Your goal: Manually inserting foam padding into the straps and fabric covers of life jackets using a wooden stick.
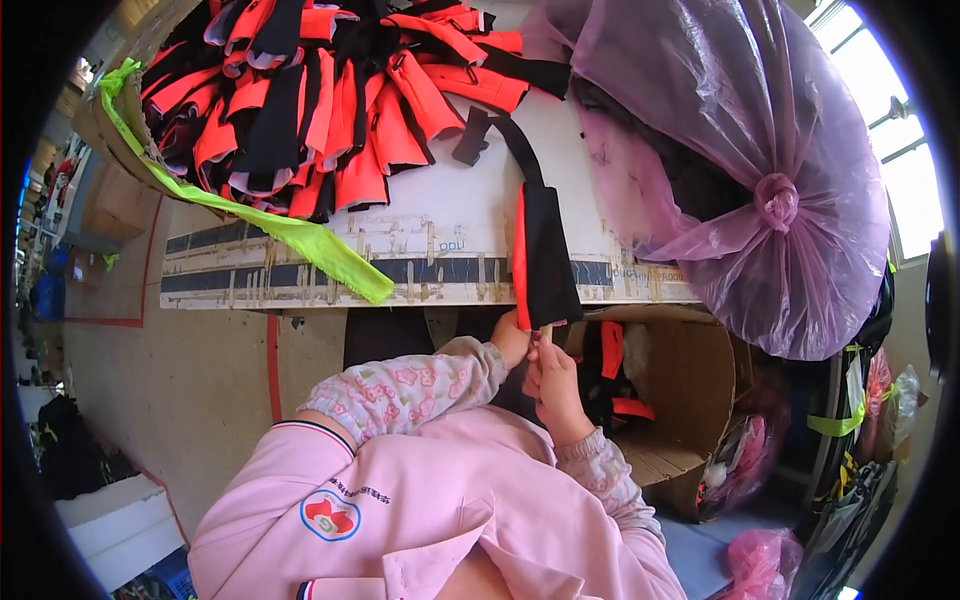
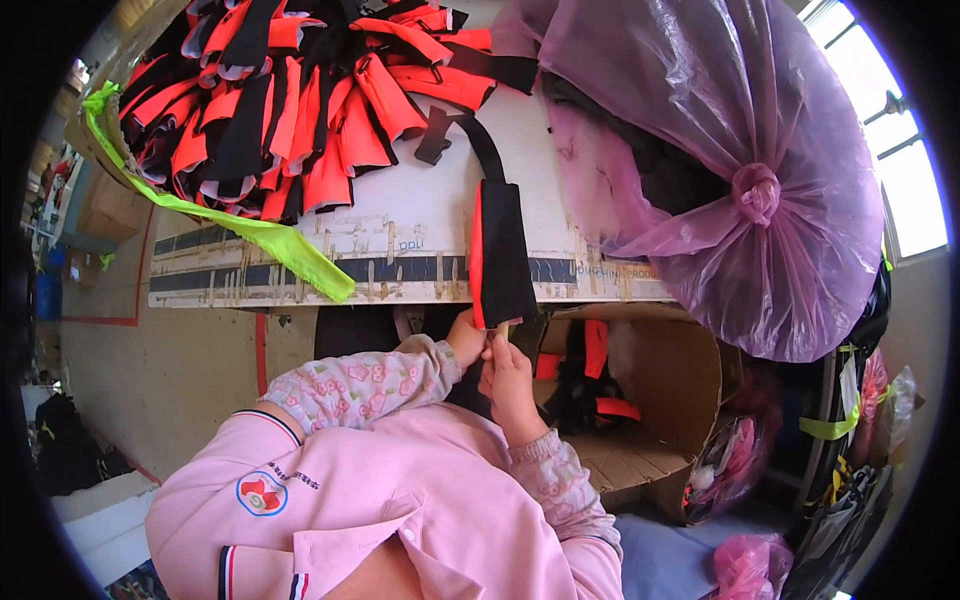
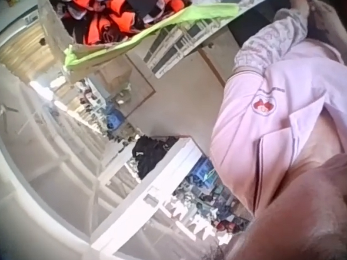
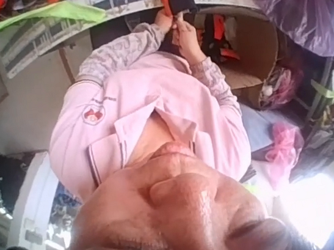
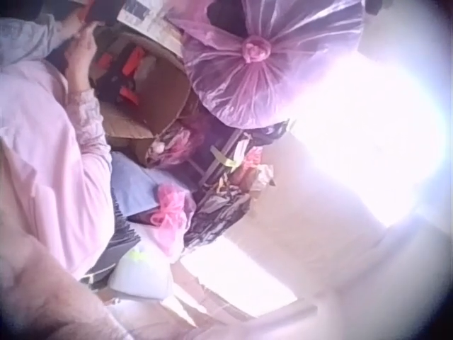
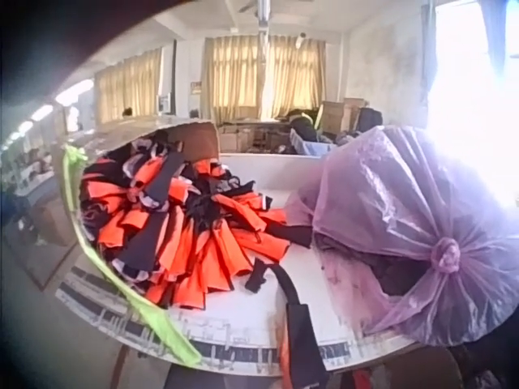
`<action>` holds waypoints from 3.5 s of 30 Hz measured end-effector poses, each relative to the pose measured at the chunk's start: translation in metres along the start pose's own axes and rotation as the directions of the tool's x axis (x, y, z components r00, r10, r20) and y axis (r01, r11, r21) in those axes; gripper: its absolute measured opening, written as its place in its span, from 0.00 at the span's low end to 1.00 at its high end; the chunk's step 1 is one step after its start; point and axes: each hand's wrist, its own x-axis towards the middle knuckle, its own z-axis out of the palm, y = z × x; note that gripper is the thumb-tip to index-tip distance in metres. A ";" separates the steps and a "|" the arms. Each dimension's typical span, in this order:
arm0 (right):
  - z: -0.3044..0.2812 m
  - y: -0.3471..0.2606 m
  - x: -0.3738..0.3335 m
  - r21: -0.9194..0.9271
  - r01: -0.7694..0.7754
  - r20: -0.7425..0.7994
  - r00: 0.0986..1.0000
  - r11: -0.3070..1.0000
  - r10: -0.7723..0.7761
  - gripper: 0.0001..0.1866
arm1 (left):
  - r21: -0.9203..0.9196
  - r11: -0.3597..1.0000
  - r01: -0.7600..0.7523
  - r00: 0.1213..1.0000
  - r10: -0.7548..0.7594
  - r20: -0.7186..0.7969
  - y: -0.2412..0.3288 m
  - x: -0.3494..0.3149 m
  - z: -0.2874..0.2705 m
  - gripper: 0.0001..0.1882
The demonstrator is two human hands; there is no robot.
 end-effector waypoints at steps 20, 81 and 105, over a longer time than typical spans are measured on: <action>-0.033 -0.019 0.018 -0.615 0.049 0.046 0.999 0.787 -0.027 0.19 | 0.080 0.994 0.078 0.996 -0.082 0.043 0.015 -0.011 -0.005 0.16; -0.138 -0.279 0.189 -0.801 -0.410 0.157 0.559 -0.436 -0.814 0.09 | 0.079 0.997 -0.007 0.999 0.004 0.038 0.052 -0.012 -0.028 0.17; -0.099 -0.283 0.163 -0.752 -0.238 0.539 0.315 -0.615 -0.781 0.08 | 0.128 0.991 -0.047 0.996 0.037 0.077 0.045 -0.005 -0.039 0.16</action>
